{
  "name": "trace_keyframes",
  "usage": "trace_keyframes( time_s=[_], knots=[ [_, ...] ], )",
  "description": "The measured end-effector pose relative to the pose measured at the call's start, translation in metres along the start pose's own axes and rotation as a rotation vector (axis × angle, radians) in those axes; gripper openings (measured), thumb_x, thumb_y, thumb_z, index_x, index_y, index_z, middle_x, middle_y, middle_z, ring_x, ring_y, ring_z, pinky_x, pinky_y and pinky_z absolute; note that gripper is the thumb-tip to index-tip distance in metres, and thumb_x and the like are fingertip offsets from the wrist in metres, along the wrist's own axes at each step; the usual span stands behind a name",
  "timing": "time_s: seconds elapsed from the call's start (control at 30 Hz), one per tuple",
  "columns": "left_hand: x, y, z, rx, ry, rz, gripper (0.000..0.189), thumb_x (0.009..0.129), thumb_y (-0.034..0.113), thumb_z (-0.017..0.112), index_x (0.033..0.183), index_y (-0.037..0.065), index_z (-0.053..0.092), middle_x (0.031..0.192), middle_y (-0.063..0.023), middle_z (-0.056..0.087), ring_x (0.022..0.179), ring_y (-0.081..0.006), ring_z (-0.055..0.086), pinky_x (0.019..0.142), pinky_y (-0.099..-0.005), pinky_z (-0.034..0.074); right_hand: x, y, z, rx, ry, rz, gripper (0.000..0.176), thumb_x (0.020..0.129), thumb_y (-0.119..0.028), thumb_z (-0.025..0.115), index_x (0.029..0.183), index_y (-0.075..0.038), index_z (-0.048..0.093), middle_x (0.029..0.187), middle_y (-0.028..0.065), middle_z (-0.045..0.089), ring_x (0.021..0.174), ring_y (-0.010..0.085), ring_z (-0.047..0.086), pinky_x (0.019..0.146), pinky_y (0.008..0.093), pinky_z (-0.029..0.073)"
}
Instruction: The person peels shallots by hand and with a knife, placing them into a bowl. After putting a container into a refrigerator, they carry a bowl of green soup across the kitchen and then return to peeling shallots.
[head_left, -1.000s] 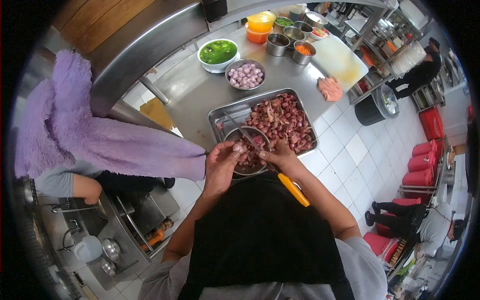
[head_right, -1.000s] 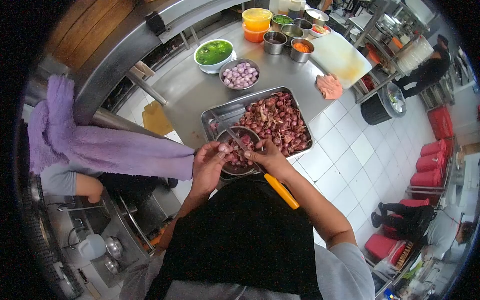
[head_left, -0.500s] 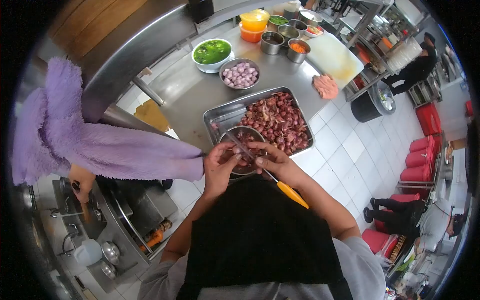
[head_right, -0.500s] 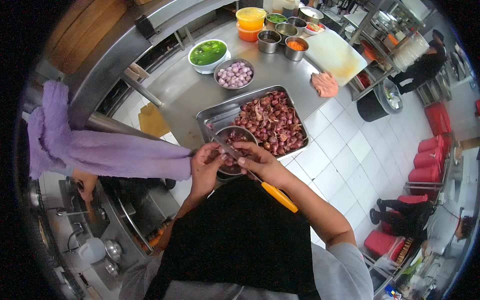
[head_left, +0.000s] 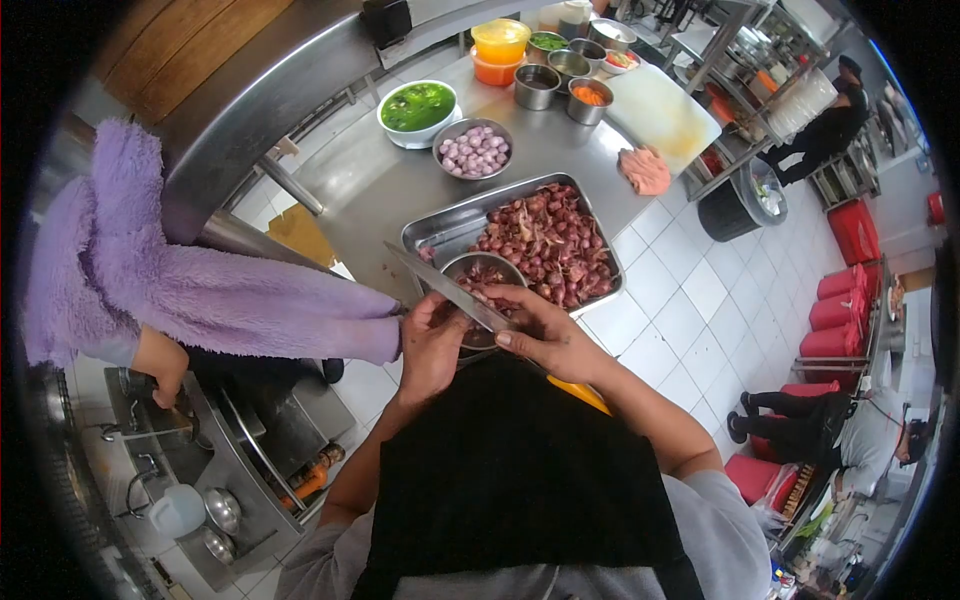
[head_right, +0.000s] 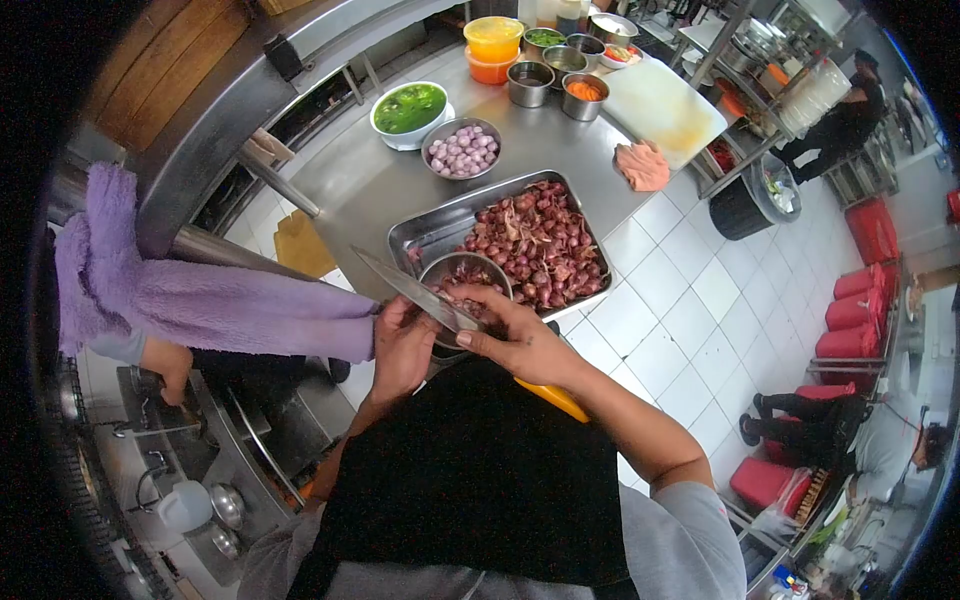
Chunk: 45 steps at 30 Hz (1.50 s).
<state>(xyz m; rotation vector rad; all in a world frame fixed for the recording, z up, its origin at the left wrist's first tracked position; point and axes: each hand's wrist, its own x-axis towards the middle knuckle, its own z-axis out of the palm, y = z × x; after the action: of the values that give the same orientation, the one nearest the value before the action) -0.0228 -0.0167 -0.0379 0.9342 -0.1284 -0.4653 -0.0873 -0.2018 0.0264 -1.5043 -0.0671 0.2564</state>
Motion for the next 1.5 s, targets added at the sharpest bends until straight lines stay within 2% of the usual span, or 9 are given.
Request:
trace_keyframes(
  time_s=[0.2,0.3,0.4,0.67,0.9,1.0,1.07,1.17,1.5],
  knots=[
    [0.001,0.001,0.001,0.108,-0.019,0.015,0.028,0.090,-0.007,0.060,0.118,-0.003,0.058,0.116,-0.0122,0.063,0.107,-0.0187,0.061,0.096,-0.0343,0.048,0.004,0.011,-0.002,-0.119,0.025,0.045,0.043,0.095,-0.017,0.062,0.134,-0.008,0.048,0.099,0.0023,0.062,0.088,0.0125,0.058,0.079,0.0289,0.048],
    [0.000,0.003,0.005,0.087,-0.013,0.032,0.031,0.088,-0.009,0.060,0.118,-0.003,0.056,0.119,-0.0135,0.062,0.109,-0.0192,0.060,0.098,-0.0346,0.048,0.007,0.018,-0.005,0.162,0.070,-0.009,0.041,0.094,-0.018,0.063,0.133,-0.011,0.050,0.095,0.0006,0.060,0.082,0.0110,0.056,0.072,0.0282,0.047],
    [0.001,0.007,0.009,0.010,-0.011,0.047,0.032,0.087,-0.011,0.060,0.118,-0.003,0.055,0.119,-0.0145,0.062,0.109,-0.0199,0.061,0.095,-0.0340,0.050,0.003,0.013,-0.017,0.370,0.029,0.243,0.043,0.095,-0.017,0.062,0.135,-0.012,0.048,0.097,0.0016,0.060,0.085,0.0107,0.057,0.074,0.0272,0.047],
    [0.002,0.006,0.007,0.007,-0.036,0.034,0.037,0.085,-0.013,0.058,0.121,-0.002,0.054,0.122,-0.0133,0.060,0.114,-0.0203,0.058,0.102,-0.0360,0.045,-0.003,-0.002,0.002,0.113,0.018,-0.028,0.049,0.095,-0.013,0.063,0.139,-0.007,0.043,0.097,0.0034,0.060,0.087,0.0106,0.056,0.078,0.0275,0.046],
    [0.000,0.011,0.014,0.019,-0.010,0.058,0.036,0.085,-0.012,0.061,0.119,-0.002,0.055,0.116,-0.0114,0.062,0.109,-0.0182,0.060,0.098,-0.0334,0.047,0.001,-0.003,-0.003,0.009,-0.006,0.028,0.046,0.095,-0.012,0.062,0.137,-0.006,0.044,0.096,0.0032,0.061,0.088,0.0092,0.056,0.079,0.0260,0.046],
    [0.001,0.006,0.008,0.044,-0.021,0.085,0.033,0.085,-0.012,0.063,0.115,-0.002,0.056,0.110,-0.0096,0.063,0.103,-0.0160,0.061,0.093,-0.0309,0.050,0.005,0.005,-0.004,0.055,0.017,-0.074,0.045,0.096,-0.013,0.061,0.138,-0.008,0.046,0.087,0.0011,0.059,0.077,0.0080,0.054,0.069,0.0240,0.044],
    [0.001,0.002,0.003,0.038,-0.042,0.091,0.032,0.085,-0.012,0.063,0.114,-0.002,0.056,0.109,-0.0091,0.063,0.102,-0.0155,0.061,0.093,-0.0304,0.050,0.006,0.013,-0.012,0.245,-0.006,0.129,0.044,0.097,-0.017,0.060,0.138,-0.011,0.047,0.082,-0.0009,0.057,0.069,0.0067,0.051,0.060,0.0221,0.040],
    [0.002,0.000,0.003,-0.019,-0.033,0.076,0.030,0.085,-0.013,0.063,0.112,-0.001,0.056,0.108,-0.0090,0.063,0.103,-0.0159,0.061,0.093,-0.0307,0.050,0.005,0.015,-0.014,0.452,-0.026,0.161,0.045,0.097,-0.020,0.060,0.139,-0.013,0.047,0.079,-0.0028,0.055,0.063,0.0057,0.048,0.055,0.0213,0.036],
    [0.001,0.007,0.014,-0.111,-0.066,-0.001,0.022,0.093,-0.004,0.058,0.115,-0.002,0.057,0.110,-0.0139,0.064,0.103,-0.0217,0.064,0.091,-0.0354,0.053,0.004,0.007,-0.001,0.178,-0.014,0.012,0.045,0.097,-0.020,0.060,0.139,-0.012,0.046,0.091,-0.0005,0.060,0.075,0.0057,0.050,0.063,0.0202,0.039]
  ],
)
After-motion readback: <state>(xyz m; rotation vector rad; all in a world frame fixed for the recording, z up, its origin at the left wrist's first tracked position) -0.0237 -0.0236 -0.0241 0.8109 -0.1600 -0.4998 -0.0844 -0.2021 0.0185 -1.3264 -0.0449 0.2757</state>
